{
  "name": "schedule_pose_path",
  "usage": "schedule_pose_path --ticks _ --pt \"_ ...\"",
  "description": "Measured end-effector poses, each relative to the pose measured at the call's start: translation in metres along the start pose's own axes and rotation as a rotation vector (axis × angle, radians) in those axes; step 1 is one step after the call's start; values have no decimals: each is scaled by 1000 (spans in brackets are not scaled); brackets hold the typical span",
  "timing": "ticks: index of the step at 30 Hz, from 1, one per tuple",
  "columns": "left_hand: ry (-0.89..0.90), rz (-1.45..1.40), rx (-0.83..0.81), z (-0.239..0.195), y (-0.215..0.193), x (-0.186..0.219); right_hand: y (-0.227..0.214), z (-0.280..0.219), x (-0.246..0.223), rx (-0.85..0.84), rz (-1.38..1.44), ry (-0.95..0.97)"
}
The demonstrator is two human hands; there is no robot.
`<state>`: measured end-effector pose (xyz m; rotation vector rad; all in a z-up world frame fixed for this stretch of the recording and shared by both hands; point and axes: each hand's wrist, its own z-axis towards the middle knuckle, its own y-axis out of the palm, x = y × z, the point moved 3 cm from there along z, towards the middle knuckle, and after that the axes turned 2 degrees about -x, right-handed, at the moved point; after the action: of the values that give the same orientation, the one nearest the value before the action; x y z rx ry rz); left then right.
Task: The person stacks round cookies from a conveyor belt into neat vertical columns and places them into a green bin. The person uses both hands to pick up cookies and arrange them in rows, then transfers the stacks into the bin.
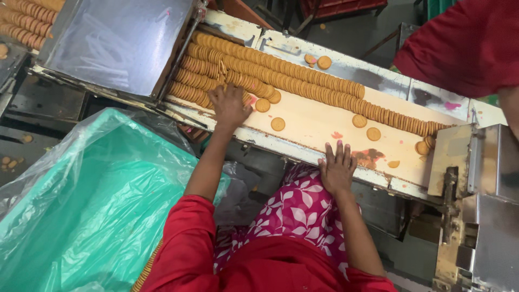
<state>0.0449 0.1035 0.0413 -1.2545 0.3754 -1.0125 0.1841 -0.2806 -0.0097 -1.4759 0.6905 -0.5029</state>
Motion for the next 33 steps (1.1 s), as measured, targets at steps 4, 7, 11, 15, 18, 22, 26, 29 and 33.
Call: schedule_pose_path --ticks 4,7,11,15,18,22,26,29,33 --pt "108 -5 163 -19 -12 25 -7 -2 -1 -12 -3 4" --pt "119 -163 100 -31 -11 33 -15 5 -11 -63 -10 37" --pt "93 -162 68 -28 -3 35 -19 34 -62 -46 149 -89" --pt "80 -23 29 -21 -4 46 -10 73 -143 -96 67 -412" --pt "70 -60 -11 -29 -6 58 -11 89 -150 -179 -67 -382" --pt "52 -102 -62 -40 1 78 -22 96 -101 -25 47 -50" --pt "89 -181 -54 -44 15 128 -15 87 -72 93 527 -78" --pt "88 -219 -102 -47 27 165 -2 88 -66 94 758 -36" --pt "96 -462 -243 -55 48 174 0 85 -53 153 755 -1"
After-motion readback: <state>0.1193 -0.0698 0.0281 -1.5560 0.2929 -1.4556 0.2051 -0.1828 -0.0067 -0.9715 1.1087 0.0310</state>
